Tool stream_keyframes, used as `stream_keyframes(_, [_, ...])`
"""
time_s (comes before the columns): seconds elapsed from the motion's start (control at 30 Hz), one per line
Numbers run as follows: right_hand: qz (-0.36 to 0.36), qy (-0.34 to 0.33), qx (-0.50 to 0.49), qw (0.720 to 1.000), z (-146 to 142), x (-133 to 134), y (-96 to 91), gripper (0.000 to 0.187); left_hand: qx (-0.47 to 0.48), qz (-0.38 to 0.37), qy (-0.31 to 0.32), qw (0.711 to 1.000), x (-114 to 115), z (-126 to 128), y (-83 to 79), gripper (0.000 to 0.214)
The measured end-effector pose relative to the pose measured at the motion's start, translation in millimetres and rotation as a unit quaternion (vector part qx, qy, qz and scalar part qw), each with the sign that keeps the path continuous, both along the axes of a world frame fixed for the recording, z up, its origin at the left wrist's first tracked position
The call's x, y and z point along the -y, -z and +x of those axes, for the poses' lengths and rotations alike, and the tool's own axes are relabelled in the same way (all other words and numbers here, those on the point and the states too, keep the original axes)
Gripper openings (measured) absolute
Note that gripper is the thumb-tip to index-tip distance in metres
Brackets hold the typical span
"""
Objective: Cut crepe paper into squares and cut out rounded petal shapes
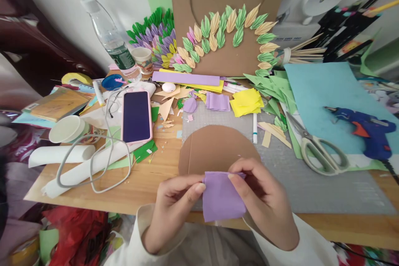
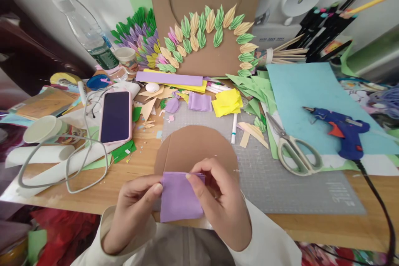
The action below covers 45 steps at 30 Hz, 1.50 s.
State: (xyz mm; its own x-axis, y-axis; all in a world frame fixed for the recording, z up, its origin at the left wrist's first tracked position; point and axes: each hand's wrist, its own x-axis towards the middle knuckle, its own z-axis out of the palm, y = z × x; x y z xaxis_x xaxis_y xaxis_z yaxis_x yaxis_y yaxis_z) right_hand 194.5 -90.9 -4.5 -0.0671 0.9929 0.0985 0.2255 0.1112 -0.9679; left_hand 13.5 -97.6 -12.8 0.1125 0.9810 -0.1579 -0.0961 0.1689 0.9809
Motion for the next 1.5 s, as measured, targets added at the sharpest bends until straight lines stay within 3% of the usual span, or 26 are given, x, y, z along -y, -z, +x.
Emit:
stream_keyframes(0.17, [-0.011, -0.028, 0.001, 1.0, 3, -2, 2.2, 0.01, 0.081, -0.04, 0.005, 0.996, -6, -6, 2.4, 0.017])
stream_keyframes(0.3, [-0.015, -0.051, -0.016, 0.998, 3, -3, 2.4, 0.01, 0.18, -0.08, 0.072, 0.978, -11, -10, 3.9, 0.017])
stream_keyframes(0.4, [-0.019, -0.059, -0.019, 0.998, 3, -5, 1.1, 0.01, 0.189, -0.072, 0.098, 0.974, -15, -12, 5.3, 0.019])
stream_keyframes(0.53, [-0.02, -0.056, -0.016, 0.998, 5, -9, 1.8, 0.009, 0.152, -0.051, 0.097, 0.982, -22, -11, 5.6, 0.016])
stream_keyframes(0.7, [-0.002, -0.03, 0.017, 0.999, 7, -17, 3.2, 0.008, 0.069, -0.012, 0.047, 0.996, -33, -6, -1.7, 0.013])
stream_keyframes(0.8, [0.028, -0.007, 0.054, 0.998, 11, -30, 6.0, 0.01, 0.046, -0.029, 0.079, 0.995, -41, -1, -2.1, 0.021])
stream_keyframes(0.9, [0.032, -0.009, 0.089, 0.995, 14, -49, 16.5, 0.011, 0.001, -0.065, 0.113, 0.991, -48, 3, 4.3, 0.025])
stream_keyframes(1.0, [0.019, -0.041, 0.112, 0.993, 16, -68, 33.1, 0.012, -0.121, 0.004, 0.089, 0.989, -50, -1, 12.6, 0.026])
stream_keyframes(1.07, [0.014, -0.059, 0.123, 0.991, 18, -78, 43.2, 0.013, -0.258, 0.123, 0.083, 0.955, -48, -9, 16.6, 0.027])
stream_keyframes(1.17, [0.011, -0.078, 0.143, 0.987, 19, -87, 51.8, 0.011, -0.426, 0.305, 0.205, 0.827, -43, -25, 21.0, 0.028])
stream_keyframes(1.27, [0.012, -0.085, 0.162, 0.983, 18, -93, 53.0, 0.01, -0.505, 0.391, 0.252, 0.727, -41, -32, 26.0, 0.035])
stream_keyframes(1.37, [0.015, -0.084, 0.173, 0.981, 16, -97, 51.1, 0.01, -0.549, 0.416, 0.231, 0.687, -43, -29, 31.0, 0.032])
stream_keyframes(1.5, [0.017, -0.085, 0.183, 0.979, 14, -97, 46.5, 0.009, -0.575, 0.425, 0.215, 0.665, -51, -20, 33.9, 0.02])
